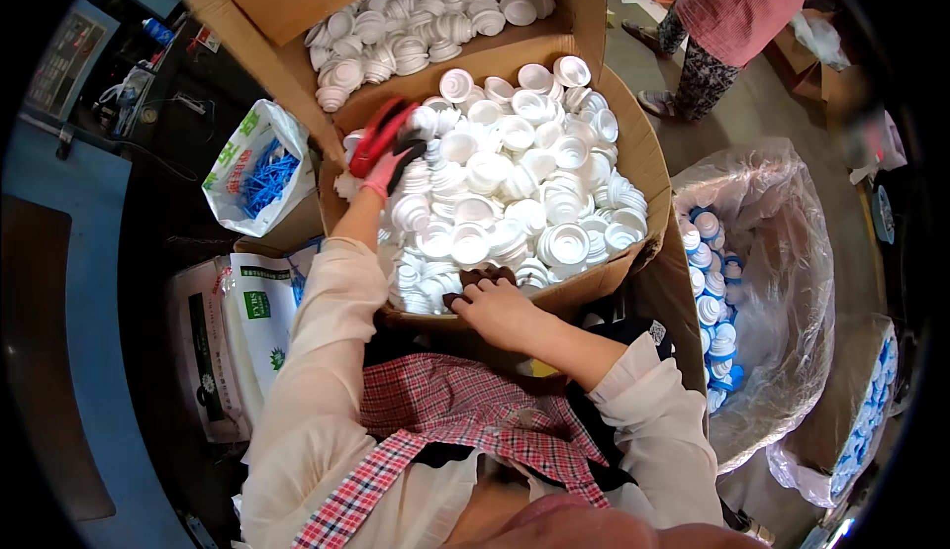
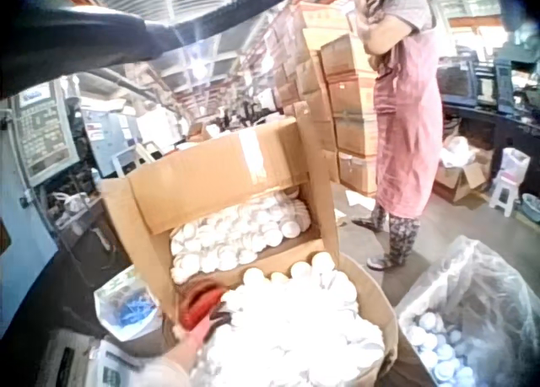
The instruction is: The person repeatedly picks white plastic cups and blue lids from a cardboard box, fits each lid onto a cup, and places the assembled units into a nearby plastic bag. The person wears gloves and works continuously at a packing station.
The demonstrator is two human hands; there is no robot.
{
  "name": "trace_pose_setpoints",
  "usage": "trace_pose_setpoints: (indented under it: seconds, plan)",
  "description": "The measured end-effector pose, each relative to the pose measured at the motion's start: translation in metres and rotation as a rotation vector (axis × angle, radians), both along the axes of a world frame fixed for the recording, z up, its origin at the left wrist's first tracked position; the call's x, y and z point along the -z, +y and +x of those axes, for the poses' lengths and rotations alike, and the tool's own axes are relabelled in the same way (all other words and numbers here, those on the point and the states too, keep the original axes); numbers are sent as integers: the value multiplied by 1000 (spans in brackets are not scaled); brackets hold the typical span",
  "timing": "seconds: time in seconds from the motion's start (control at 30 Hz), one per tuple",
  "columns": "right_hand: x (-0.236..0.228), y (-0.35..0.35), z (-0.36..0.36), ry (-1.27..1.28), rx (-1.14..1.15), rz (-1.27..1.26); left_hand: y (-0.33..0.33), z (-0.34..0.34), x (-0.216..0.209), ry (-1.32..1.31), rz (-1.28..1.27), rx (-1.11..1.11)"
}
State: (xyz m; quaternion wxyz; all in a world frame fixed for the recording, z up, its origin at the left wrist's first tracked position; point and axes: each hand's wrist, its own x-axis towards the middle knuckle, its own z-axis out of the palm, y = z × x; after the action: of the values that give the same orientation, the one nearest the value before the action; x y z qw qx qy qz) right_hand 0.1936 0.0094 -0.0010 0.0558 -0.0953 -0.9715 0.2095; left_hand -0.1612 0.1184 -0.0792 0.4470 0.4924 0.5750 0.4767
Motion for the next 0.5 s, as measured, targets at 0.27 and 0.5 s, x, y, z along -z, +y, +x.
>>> trace_pose_setpoints:
  seconds: [0.27,0.5]
  plan:
    - [11,20,-32,-185,235,-56,17,138,11,329,98,-20]
    - [19,48,-4,-275,371,-43,-35,130,-47,1014,476,-410]
